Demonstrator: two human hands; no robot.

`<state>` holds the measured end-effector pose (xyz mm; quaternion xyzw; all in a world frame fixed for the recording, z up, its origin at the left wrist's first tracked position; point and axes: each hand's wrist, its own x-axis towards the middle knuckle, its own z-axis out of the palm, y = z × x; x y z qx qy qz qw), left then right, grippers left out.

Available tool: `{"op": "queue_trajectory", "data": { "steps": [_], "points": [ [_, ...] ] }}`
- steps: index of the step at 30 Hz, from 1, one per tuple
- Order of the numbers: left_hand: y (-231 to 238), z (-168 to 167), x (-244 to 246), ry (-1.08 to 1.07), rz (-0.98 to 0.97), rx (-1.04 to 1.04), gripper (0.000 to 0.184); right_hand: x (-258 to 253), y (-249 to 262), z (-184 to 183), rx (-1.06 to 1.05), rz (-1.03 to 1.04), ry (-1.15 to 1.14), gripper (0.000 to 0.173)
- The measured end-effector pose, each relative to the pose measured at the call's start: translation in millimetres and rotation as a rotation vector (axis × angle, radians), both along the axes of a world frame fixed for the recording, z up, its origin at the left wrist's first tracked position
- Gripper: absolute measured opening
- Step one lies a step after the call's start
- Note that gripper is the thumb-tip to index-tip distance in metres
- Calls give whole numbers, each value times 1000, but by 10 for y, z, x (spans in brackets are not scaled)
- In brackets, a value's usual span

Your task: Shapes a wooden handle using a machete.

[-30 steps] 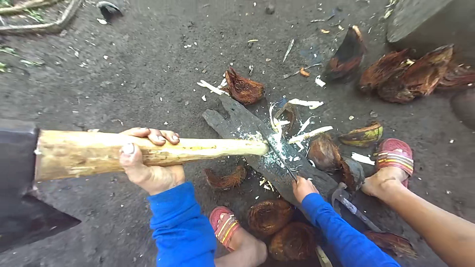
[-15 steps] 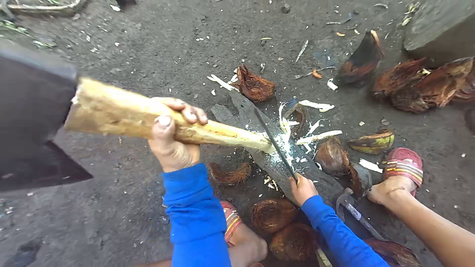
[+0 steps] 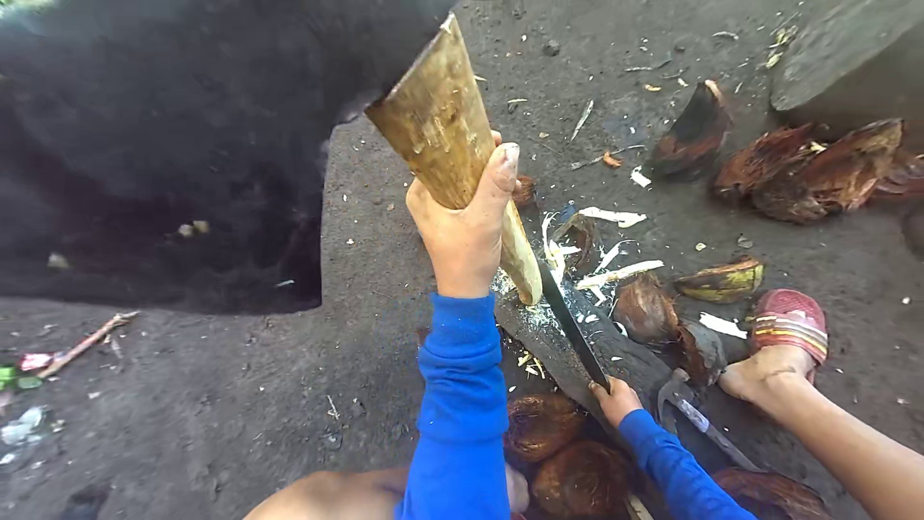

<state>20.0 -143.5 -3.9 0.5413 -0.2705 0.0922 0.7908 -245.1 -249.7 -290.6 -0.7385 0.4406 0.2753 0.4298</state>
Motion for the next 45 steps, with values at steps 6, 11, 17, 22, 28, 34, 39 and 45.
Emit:
{"op": "queue_trajectory", "data": {
  "steps": [6,11,17,22,28,34,39,45],
  "points": [
    [-120,9,-108,-15,348,32,14,7,1,0,13,2,-1,38],
    [-75,41,-112,-89,624,175,35,10,-18,22,19,7,25,48],
    [227,-204,33,-47,640,506,69,8,-4,11,23,-6,5,53],
    [328,-118,3,-36,616,469,60,-5,-36,-73,42,-26,-37,51],
    [539,26,167,73,601,355,69,-8,-80,-119,78,-53,-69,47],
    [508,-75,118,-61,749,318,82,-9,-94,-151,99,-73,-76,45],
    [391,-120,24,-122,969,282,104,-11,-69,-151,105,-89,-82,45],
    [399,-143,-41,-134,914,274,94,-11,-81,-183,92,-86,-74,46]
  ]
}}
